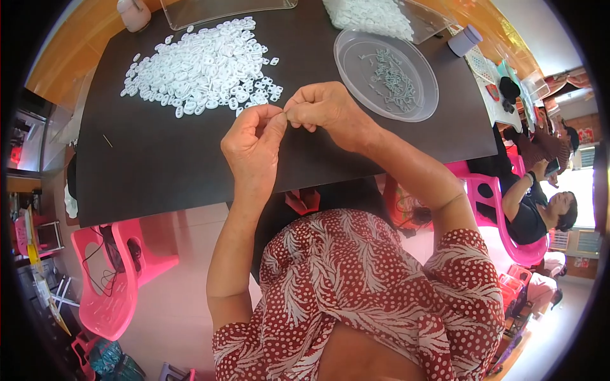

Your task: Manually inserting small metal pins into white plastic components as part of an assembly line process.

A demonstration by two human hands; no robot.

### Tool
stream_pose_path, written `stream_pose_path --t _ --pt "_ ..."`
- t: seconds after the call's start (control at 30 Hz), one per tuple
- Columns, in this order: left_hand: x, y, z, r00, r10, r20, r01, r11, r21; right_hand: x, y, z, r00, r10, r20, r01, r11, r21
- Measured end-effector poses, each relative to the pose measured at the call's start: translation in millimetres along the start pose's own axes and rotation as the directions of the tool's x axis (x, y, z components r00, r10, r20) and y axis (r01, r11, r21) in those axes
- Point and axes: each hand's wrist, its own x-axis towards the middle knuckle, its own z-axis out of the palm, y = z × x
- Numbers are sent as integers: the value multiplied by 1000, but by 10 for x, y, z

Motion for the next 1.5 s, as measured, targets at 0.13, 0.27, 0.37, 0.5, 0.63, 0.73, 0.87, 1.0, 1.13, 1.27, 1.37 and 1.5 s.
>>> stream_pose_path --t 0.13,0.27,0.37,0.5,0.63,0.73,0.87,1.0,1.13,1.27,1.37,1.5 --pt "5 55 -44 979 -202 11 201 959 -198 -16 21 112 990 -117 -76 104 983 -151" --pt "25 68 -79 953 -302 33 296 898 -325 -15 4 133 990 -112 -83 104 990 -96" --pt "19 72 -94 940 -334 67 331 853 -403 -30 -23 152 994 -65 -83 60 996 -67" --pt "27 54 -136 914 -395 92 393 808 -438 -30 43 225 975 -167 -144 143 976 -165" --pt "36 28 -218 913 -406 34 385 834 -395 70 107 299 968 -210 -139 180 962 -206" --pt "53 42 -277 914 -405 -3 362 820 -444 145 76 360 973 -199 -118 177 968 -176" --pt "69 42 -356 932 -360 -50 302 844 -443 210 23 397 992 -123 -8 122 988 -90" --pt "76 58 -400 922 -382 -57 321 840 -437 263 94 459 972 -229 -52 218 962 -163" --pt "65 44 -457 902 -430 -37 361 799 -481 343 75 531 970 -236 -64 224 963 -148" --pt "37 19 -483 916 -394 -71 334 849 -409 493 91 523 982 -186 -38 174 962 -210" --pt "29 11 -573 915 -386 -117 316 866 -388 658 175 520 929 -366 -50 292 811 -508" --pt "21 2 -651 919 -370 -139 295 876 -383 777 272 465 828 -558 63 425 549 -720"
